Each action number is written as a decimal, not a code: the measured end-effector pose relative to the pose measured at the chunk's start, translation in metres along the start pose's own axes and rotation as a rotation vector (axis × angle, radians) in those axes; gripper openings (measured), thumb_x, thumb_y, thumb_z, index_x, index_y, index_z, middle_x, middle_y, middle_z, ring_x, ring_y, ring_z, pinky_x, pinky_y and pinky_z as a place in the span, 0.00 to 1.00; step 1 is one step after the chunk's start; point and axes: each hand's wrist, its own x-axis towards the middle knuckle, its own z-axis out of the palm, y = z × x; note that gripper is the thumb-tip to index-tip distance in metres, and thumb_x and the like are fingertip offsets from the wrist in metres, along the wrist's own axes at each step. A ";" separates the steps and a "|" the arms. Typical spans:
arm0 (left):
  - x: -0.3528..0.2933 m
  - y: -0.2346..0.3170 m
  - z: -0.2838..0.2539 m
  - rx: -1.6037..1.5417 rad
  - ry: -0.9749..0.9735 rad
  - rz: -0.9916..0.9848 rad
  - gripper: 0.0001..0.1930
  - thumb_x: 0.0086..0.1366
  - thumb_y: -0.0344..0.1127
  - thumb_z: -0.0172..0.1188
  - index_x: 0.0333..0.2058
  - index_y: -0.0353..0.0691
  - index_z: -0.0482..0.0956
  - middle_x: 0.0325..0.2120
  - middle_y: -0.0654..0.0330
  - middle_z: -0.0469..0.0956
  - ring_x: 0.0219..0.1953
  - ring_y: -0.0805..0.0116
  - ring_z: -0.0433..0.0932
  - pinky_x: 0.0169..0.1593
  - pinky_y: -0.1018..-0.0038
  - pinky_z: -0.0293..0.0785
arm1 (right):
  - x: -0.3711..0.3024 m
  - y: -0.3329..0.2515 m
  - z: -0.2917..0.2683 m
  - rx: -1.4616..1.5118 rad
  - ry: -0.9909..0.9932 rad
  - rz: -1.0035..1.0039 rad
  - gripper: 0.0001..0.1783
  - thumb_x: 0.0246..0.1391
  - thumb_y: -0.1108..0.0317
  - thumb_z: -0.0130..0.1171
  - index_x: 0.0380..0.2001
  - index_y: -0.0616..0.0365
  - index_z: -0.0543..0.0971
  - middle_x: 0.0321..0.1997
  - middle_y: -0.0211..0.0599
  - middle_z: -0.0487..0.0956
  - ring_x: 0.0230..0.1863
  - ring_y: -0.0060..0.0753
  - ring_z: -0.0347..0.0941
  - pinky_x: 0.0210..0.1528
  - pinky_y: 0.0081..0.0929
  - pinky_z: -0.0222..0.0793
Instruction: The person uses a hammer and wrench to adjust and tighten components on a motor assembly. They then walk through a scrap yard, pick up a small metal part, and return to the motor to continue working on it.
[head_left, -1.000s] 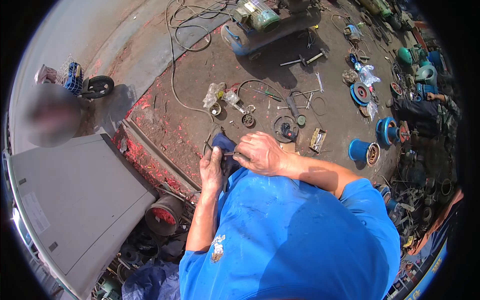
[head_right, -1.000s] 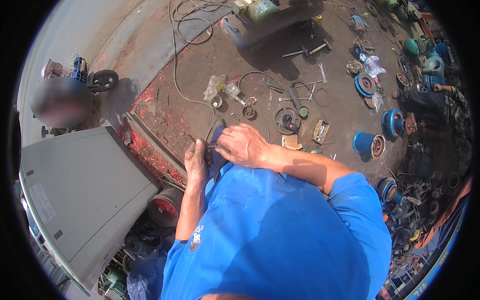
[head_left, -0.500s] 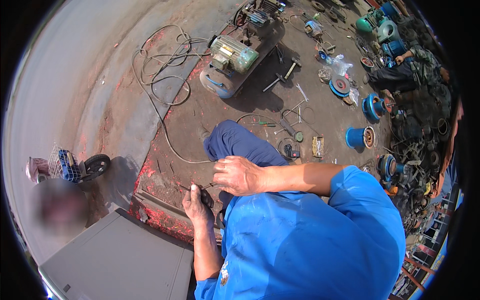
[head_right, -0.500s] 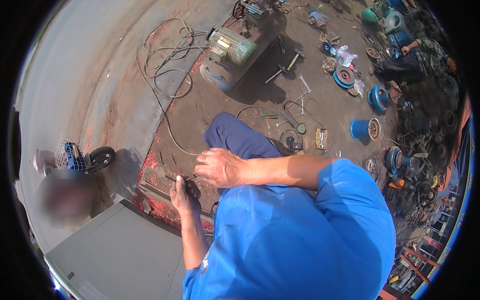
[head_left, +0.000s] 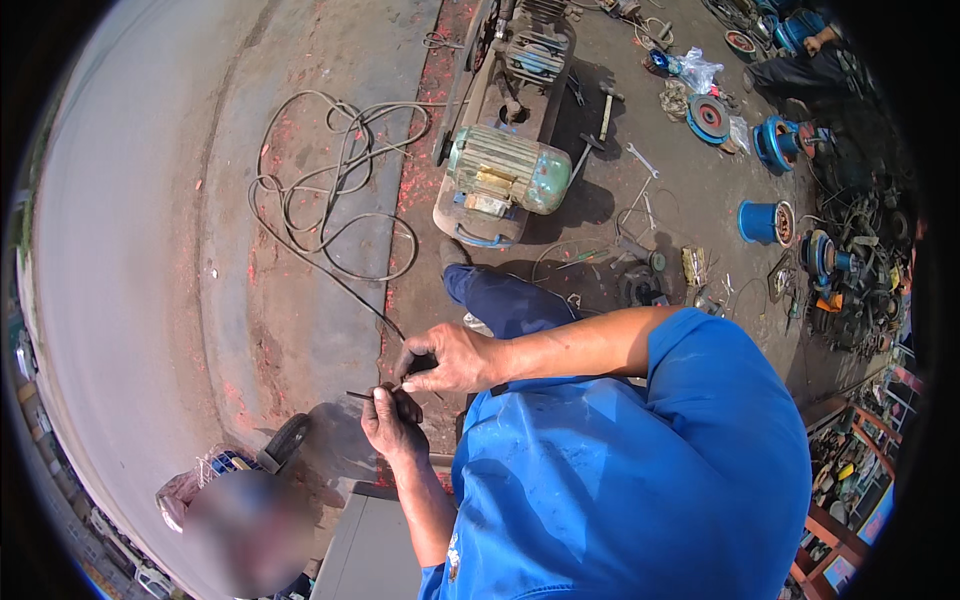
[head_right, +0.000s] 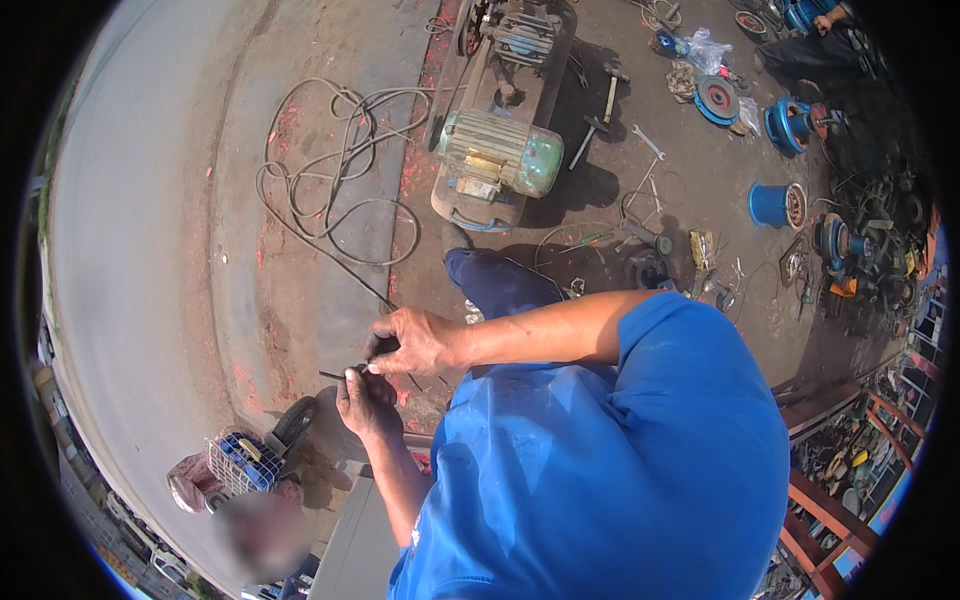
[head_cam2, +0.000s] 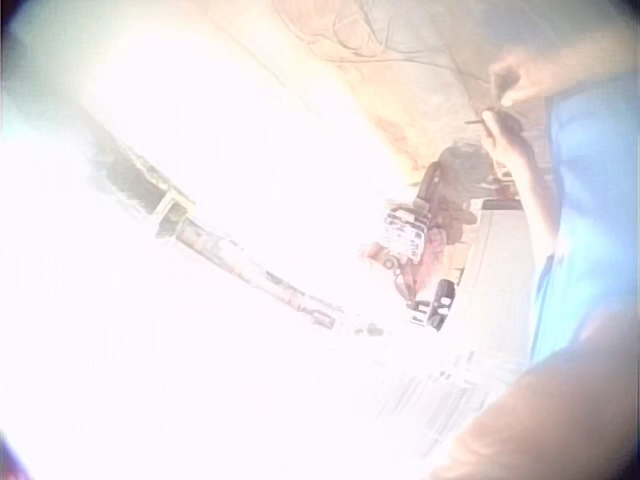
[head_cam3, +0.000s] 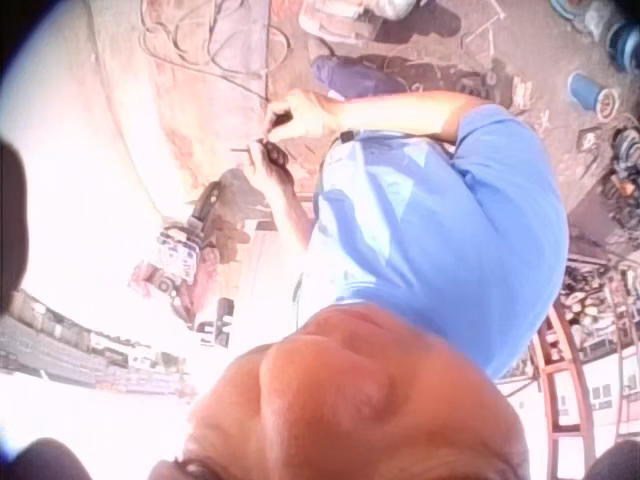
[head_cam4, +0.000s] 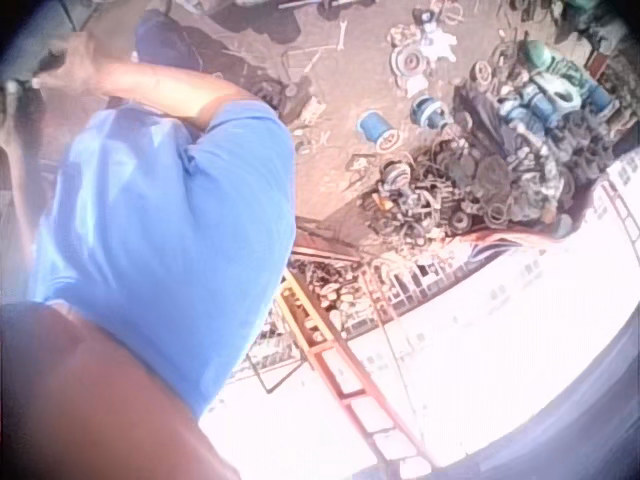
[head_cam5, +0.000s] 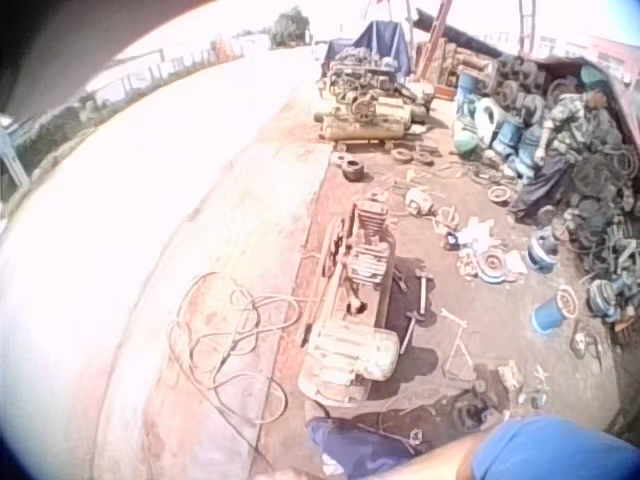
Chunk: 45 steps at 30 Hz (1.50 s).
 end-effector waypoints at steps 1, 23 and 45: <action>0.028 0.017 0.018 0.027 -0.050 -0.007 0.15 0.72 0.43 0.54 0.33 0.36 0.73 0.16 0.66 0.64 0.16 0.78 0.60 0.19 0.79 0.57 | 0.020 -0.009 -0.015 0.077 0.035 -0.004 0.14 0.50 0.65 0.67 0.36 0.65 0.81 0.33 0.40 0.83 0.37 0.29 0.79 0.42 0.28 0.74; 0.427 0.078 0.304 0.870 -0.813 -0.625 0.18 0.70 0.47 0.58 0.28 0.38 0.76 0.13 0.70 0.65 0.14 0.81 0.60 0.18 0.81 0.56 | 0.168 0.047 -0.446 -0.146 1.964 0.303 0.15 0.50 0.65 0.68 0.36 0.66 0.81 0.32 0.46 0.84 0.34 0.34 0.80 0.40 0.30 0.73; 0.652 0.101 0.371 1.009 -0.814 -0.632 0.16 0.69 0.44 0.60 0.26 0.40 0.74 0.14 0.69 0.64 0.11 0.82 0.59 0.15 0.81 0.53 | 0.244 0.086 -0.500 -1.057 1.974 0.637 0.14 0.44 0.65 0.70 0.26 0.60 0.74 0.27 0.48 0.78 0.32 0.55 0.76 0.34 0.45 0.72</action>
